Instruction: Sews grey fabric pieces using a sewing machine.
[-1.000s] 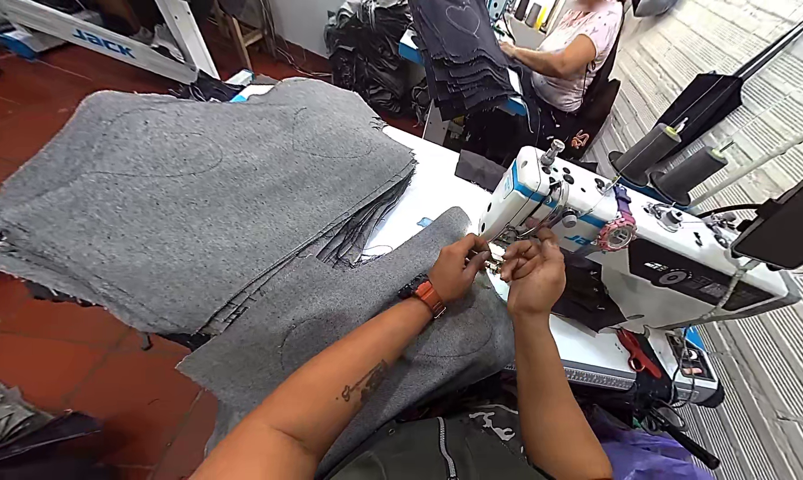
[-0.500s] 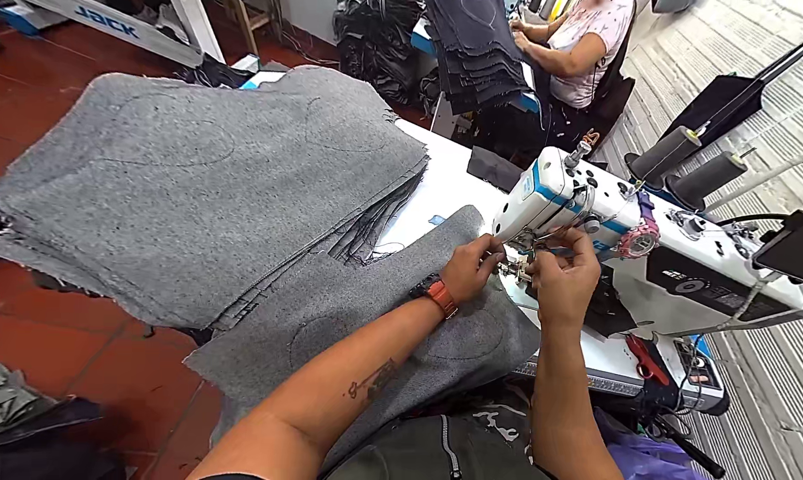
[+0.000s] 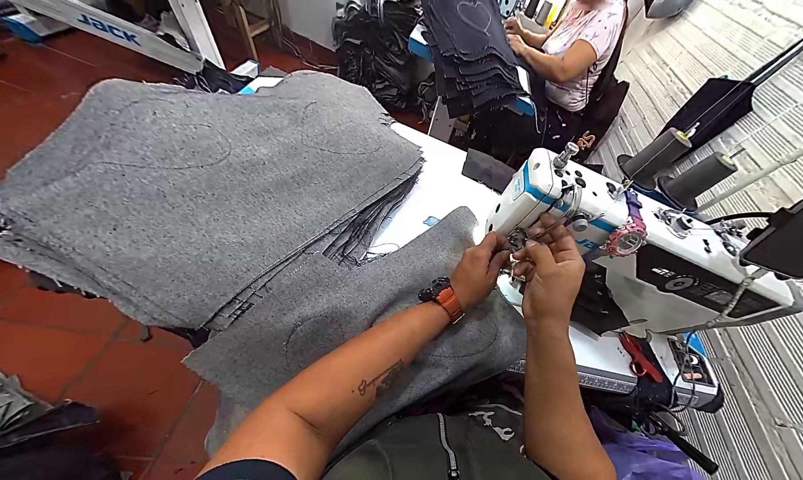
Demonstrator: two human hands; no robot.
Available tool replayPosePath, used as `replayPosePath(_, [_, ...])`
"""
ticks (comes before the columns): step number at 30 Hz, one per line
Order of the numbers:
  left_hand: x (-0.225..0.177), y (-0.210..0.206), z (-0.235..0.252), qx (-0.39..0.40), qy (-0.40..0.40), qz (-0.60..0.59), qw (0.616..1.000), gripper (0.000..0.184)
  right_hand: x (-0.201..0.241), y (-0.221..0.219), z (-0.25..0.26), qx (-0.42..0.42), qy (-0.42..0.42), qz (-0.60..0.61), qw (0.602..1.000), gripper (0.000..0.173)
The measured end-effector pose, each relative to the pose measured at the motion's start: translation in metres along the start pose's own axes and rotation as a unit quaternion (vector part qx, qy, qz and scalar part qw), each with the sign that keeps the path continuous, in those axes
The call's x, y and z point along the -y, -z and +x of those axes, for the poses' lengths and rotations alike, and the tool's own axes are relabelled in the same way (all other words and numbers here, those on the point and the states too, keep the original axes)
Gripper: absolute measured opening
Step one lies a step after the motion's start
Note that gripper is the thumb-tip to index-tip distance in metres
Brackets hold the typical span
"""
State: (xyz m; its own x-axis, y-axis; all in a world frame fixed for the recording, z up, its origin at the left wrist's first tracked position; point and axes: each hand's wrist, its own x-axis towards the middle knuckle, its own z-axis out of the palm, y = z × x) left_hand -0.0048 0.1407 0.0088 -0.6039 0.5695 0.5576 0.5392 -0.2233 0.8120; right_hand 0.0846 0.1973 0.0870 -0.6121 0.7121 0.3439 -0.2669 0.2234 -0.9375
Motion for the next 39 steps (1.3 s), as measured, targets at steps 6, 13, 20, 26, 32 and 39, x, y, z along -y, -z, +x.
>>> replayPosePath(6, [0.007,-0.006,-0.005,0.008,-0.011,0.006,1.0,0.022,0.011,-0.005,-0.003,0.014,-0.051,0.082,0.995,0.028])
replayPosePath(13, [0.004,-0.001,-0.004,0.024,0.017,0.006,1.0,0.02,0.026,0.015,0.007,0.085,-0.151,0.298,0.939,0.029])
replayPosePath(20, [0.003,-0.001,-0.007,-0.023,-0.021,0.018,0.999,0.02,0.035,0.023,0.015,0.063,-0.23,0.556,0.796,0.035])
replayPosePath(26, [0.001,-0.002,0.0,-0.089,-0.093,0.06,0.99,0.018,0.025,0.018,0.003,0.055,-0.17,0.63,0.755,0.032])
replayPosePath(32, [0.005,-0.003,0.001,-0.059,-0.026,0.045,0.997,0.021,0.036,0.023,0.004,0.009,-0.183,0.505,0.843,0.03])
replayPosePath(39, [-0.017,0.016,-0.005,0.172,0.229,0.146,0.947,0.027,0.02,0.041,-0.041,-0.011,-0.013,-0.029,0.999,0.044])
